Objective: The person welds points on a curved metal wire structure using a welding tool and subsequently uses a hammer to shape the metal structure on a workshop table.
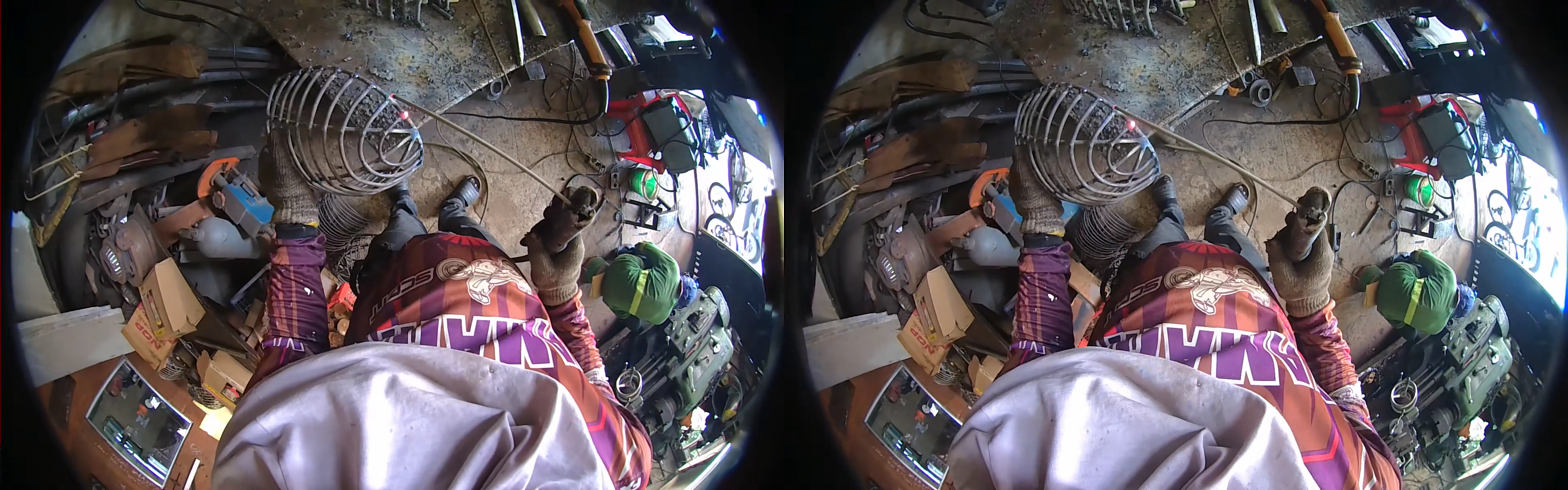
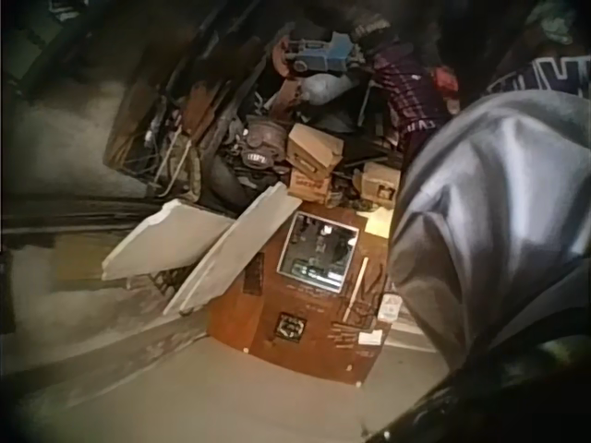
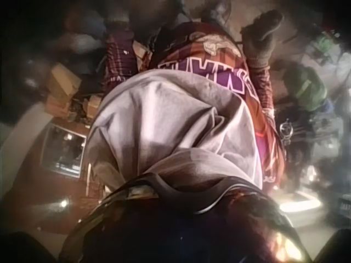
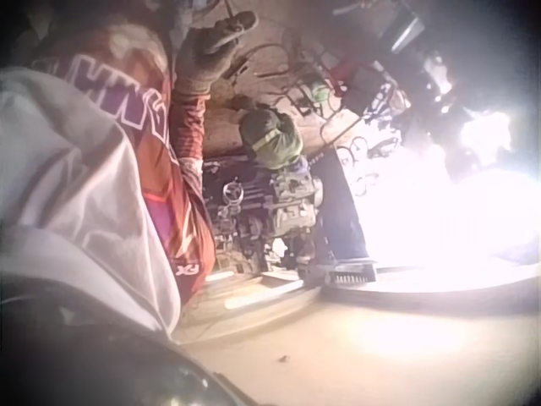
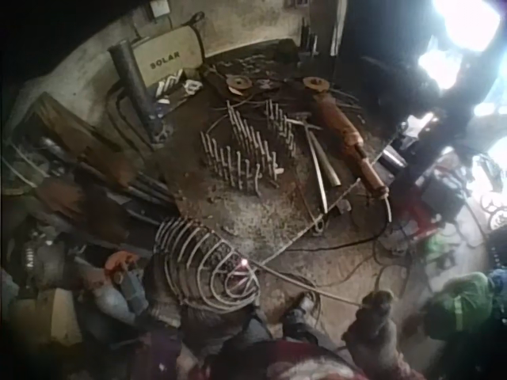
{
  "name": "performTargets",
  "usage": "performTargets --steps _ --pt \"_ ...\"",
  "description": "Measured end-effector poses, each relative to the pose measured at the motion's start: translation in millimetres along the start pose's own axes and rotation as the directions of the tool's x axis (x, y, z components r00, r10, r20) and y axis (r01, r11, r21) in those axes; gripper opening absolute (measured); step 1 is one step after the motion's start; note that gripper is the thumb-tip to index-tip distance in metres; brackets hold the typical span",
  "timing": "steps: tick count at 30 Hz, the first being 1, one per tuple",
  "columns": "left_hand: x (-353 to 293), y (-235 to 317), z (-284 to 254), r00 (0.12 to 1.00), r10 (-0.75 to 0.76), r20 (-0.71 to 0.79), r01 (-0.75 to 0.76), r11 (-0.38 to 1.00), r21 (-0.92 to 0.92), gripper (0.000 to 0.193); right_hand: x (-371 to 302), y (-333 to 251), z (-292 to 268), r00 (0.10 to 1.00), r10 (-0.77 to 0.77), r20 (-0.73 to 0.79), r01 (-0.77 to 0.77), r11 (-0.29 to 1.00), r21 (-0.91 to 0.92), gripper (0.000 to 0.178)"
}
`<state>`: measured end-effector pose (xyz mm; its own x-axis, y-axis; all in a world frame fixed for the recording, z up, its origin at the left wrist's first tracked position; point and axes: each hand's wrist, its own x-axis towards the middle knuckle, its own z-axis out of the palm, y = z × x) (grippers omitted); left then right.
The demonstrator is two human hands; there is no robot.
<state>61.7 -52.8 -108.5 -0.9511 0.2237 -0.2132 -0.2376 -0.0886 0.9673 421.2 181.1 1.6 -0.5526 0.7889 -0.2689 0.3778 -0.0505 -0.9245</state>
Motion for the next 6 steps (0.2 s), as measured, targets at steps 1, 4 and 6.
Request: performTargets --steps 1,4,6 --pt "-1 3 1 1.000 -0.002 0.000 0.002 1.000 -0.002 0.036 0 0 0 1.000 0.000 -0.001 0.000 1.000 -0.002 0.041" --pt "0 5 1 0.975 0.194 0.113 -0.216 0.676 0.704 0.033 1 1 0 1.000 -0.014 -0.007 0.014 0.999 -0.035 0.041" --pt "4 -5 -7 0.985 0.166 0.042 -0.166 0.872 0.461 0.034 2 6 0 1.000 -0.014 -0.011 0.014 0.999 -0.043 0.042"
